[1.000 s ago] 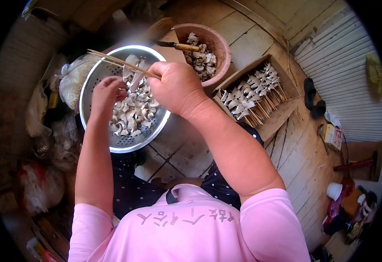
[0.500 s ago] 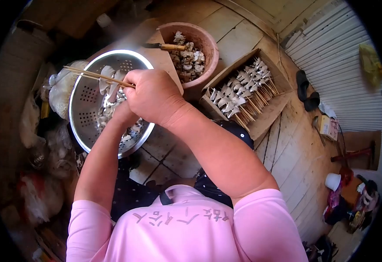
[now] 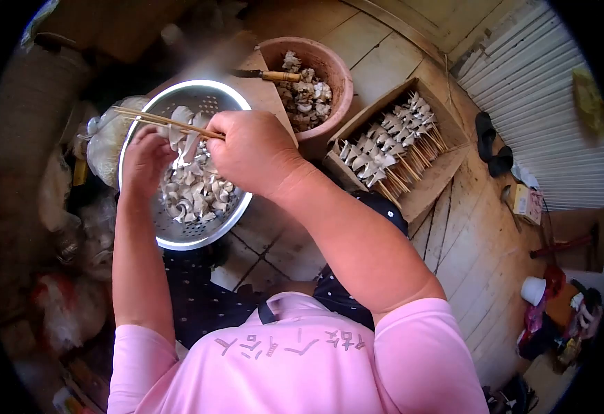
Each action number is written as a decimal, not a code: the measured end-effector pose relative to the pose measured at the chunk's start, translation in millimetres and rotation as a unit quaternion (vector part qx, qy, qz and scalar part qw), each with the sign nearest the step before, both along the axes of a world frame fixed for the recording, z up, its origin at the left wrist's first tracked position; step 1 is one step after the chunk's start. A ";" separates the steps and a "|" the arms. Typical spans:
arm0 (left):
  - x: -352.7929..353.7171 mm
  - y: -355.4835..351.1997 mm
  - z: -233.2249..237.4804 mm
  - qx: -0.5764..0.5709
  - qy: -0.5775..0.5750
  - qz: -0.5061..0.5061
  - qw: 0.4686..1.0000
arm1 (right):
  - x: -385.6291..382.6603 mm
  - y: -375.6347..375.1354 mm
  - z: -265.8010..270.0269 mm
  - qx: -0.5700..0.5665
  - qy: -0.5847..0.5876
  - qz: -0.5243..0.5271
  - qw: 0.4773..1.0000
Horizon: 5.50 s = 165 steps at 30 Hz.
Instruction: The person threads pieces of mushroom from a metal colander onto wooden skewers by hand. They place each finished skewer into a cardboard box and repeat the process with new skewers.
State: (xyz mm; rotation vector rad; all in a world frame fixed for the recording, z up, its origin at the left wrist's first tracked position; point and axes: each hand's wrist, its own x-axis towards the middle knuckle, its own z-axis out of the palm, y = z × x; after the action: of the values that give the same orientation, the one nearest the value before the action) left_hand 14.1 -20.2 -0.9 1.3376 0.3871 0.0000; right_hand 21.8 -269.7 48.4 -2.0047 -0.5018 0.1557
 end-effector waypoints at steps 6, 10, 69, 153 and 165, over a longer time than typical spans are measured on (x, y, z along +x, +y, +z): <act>-17.7 14.7 15.3 -0.163 -0.137 0.059 0.975 | -0.9 2.3 -0.2 -0.035 0.024 0.011 0.999; -27.3 19.3 13.7 -0.222 -0.178 0.049 0.957 | -3.8 5.0 -5.4 -0.028 -0.001 0.016 0.999; -22.0 -22.4 25.1 -0.119 -0.045 0.095 0.987 | -2.7 4.5 -8.8 -0.016 0.006 -0.028 0.999; 24.8 -44.8 -48.5 0.116 0.011 -0.076 0.990 | -1.4 -8.7 -2.7 0.026 -0.023 -0.005 0.999; 1.7 -13.1 15.0 -0.134 -0.084 0.079 0.984 | -3.6 -7.7 -6.0 -0.004 -0.025 -0.009 1.000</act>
State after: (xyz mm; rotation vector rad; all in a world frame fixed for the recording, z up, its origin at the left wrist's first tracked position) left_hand 15.8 -33.3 14.0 1.0302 0.3370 0.1867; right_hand 18.2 -277.4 42.4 -2.0255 -0.5152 0.0961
